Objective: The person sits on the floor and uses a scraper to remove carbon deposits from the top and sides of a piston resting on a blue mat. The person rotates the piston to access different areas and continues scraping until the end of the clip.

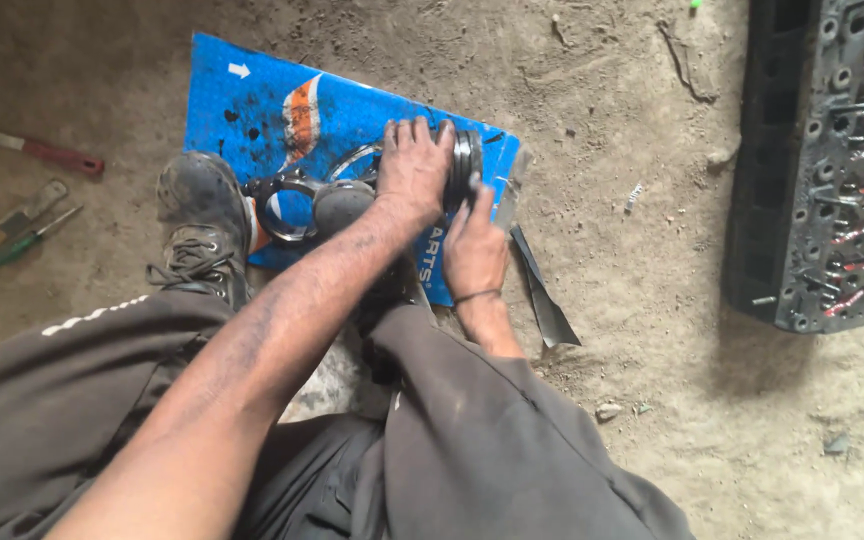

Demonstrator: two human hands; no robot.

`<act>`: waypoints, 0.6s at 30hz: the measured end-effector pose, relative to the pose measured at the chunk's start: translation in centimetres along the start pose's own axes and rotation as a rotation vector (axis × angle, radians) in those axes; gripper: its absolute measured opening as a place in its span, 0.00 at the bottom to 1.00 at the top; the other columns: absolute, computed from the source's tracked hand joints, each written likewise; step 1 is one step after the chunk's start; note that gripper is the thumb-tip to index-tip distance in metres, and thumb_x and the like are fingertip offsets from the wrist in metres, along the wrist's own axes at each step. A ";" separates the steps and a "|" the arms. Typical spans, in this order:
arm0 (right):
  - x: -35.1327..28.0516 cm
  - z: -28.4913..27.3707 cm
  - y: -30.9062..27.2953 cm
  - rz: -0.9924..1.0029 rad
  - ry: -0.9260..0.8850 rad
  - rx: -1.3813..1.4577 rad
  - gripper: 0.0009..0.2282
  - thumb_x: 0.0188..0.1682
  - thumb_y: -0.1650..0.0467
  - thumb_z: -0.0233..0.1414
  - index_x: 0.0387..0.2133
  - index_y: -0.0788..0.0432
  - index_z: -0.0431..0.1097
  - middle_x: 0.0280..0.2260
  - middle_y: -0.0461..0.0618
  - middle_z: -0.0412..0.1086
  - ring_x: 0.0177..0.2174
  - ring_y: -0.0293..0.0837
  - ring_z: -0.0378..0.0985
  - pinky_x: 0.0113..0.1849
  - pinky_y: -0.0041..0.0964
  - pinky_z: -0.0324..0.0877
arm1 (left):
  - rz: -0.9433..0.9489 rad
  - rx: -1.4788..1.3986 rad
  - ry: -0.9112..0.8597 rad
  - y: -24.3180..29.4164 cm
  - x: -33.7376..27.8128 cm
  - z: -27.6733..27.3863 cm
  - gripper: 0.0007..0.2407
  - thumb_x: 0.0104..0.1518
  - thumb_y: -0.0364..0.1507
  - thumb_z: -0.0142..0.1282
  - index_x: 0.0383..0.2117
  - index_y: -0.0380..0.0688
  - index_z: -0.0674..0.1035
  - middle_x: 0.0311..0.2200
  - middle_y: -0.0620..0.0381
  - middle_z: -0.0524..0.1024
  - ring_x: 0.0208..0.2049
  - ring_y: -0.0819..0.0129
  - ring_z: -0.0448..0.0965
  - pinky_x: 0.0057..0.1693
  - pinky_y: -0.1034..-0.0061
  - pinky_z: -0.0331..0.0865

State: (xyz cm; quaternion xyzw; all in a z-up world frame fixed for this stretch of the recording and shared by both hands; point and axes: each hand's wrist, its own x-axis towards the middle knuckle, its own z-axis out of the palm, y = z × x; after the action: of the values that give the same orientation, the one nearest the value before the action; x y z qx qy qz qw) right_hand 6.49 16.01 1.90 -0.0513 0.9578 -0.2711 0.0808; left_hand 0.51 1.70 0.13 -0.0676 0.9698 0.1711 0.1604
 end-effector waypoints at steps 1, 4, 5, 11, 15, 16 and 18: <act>0.6 -0.1 -0.1 -0.032 0.018 -0.003 0.17 0.57 0.68 0.48 0.59 0.49 0.60 0.25 0.69 0.73 0.24 0.71 0.76 0.23 0.64 0.67 | -0.005 0.025 -0.014 0.0 0.6 -0.5 0.45 0.31 0.34 0.76 0.63 0.43 0.62 0.54 0.37 0.66 0.59 0.42 0.64 0.67 0.49 0.53; 1.4 0.4 -0.7 0.001 -0.025 -0.018 0.19 0.57 0.68 0.48 0.61 0.47 0.58 0.24 0.69 0.73 0.24 0.71 0.76 0.25 0.65 0.68 | -0.025 0.082 -0.011 -0.5 1.2 -0.8 0.44 0.32 0.32 0.75 0.63 0.45 0.63 0.55 0.40 0.66 0.60 0.44 0.64 0.68 0.50 0.53; 1.0 0.6 -0.6 0.036 -0.065 -0.032 0.19 0.57 0.67 0.48 0.62 0.46 0.57 0.23 0.69 0.73 0.25 0.71 0.77 0.25 0.65 0.69 | -0.023 0.086 0.022 -0.6 0.7 -0.3 0.42 0.34 0.31 0.74 0.63 0.46 0.65 0.55 0.41 0.67 0.60 0.45 0.65 0.69 0.50 0.53; 1.6 0.0 -0.9 0.046 -0.145 -0.227 0.24 0.54 0.68 0.46 0.65 0.50 0.51 0.24 0.69 0.74 0.25 0.73 0.77 0.28 0.69 0.68 | -0.021 0.039 0.045 -0.1 0.7 0.5 0.40 0.34 0.32 0.73 0.61 0.45 0.66 0.53 0.39 0.67 0.58 0.43 0.65 0.66 0.49 0.53; 1.8 0.1 -2.1 0.077 -0.186 -0.262 0.24 0.53 0.69 0.45 0.64 0.55 0.50 0.26 0.70 0.74 0.29 0.73 0.78 0.31 0.69 0.69 | -0.037 0.083 0.128 -0.5 0.9 2.1 0.34 0.40 0.29 0.70 0.60 0.49 0.69 0.52 0.44 0.70 0.59 0.47 0.67 0.69 0.49 0.54; 1.4 0.1 -2.1 0.075 -0.206 -0.264 0.23 0.55 0.70 0.44 0.64 0.56 0.50 0.27 0.70 0.75 0.30 0.73 0.78 0.33 0.69 0.69 | -0.036 0.082 0.172 -0.6 0.4 2.9 0.31 0.44 0.29 0.68 0.59 0.48 0.70 0.52 0.43 0.70 0.58 0.46 0.67 0.68 0.48 0.55; 1.1 -0.6 -2.3 0.087 -0.247 -0.295 0.22 0.55 0.70 0.44 0.63 0.58 0.50 0.29 0.70 0.75 0.32 0.74 0.78 0.35 0.70 0.70 | -0.019 0.083 0.278 -0.2 0.1 3.8 0.26 0.51 0.30 0.65 0.58 0.46 0.71 0.51 0.41 0.70 0.57 0.44 0.68 0.67 0.47 0.55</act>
State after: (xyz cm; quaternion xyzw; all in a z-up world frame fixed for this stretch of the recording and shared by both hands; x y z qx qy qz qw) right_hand 5.45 14.17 3.49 -0.0539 0.9713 -0.1155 0.2007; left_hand 1.58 2.86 -3.36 -0.0933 0.9882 0.1185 0.0286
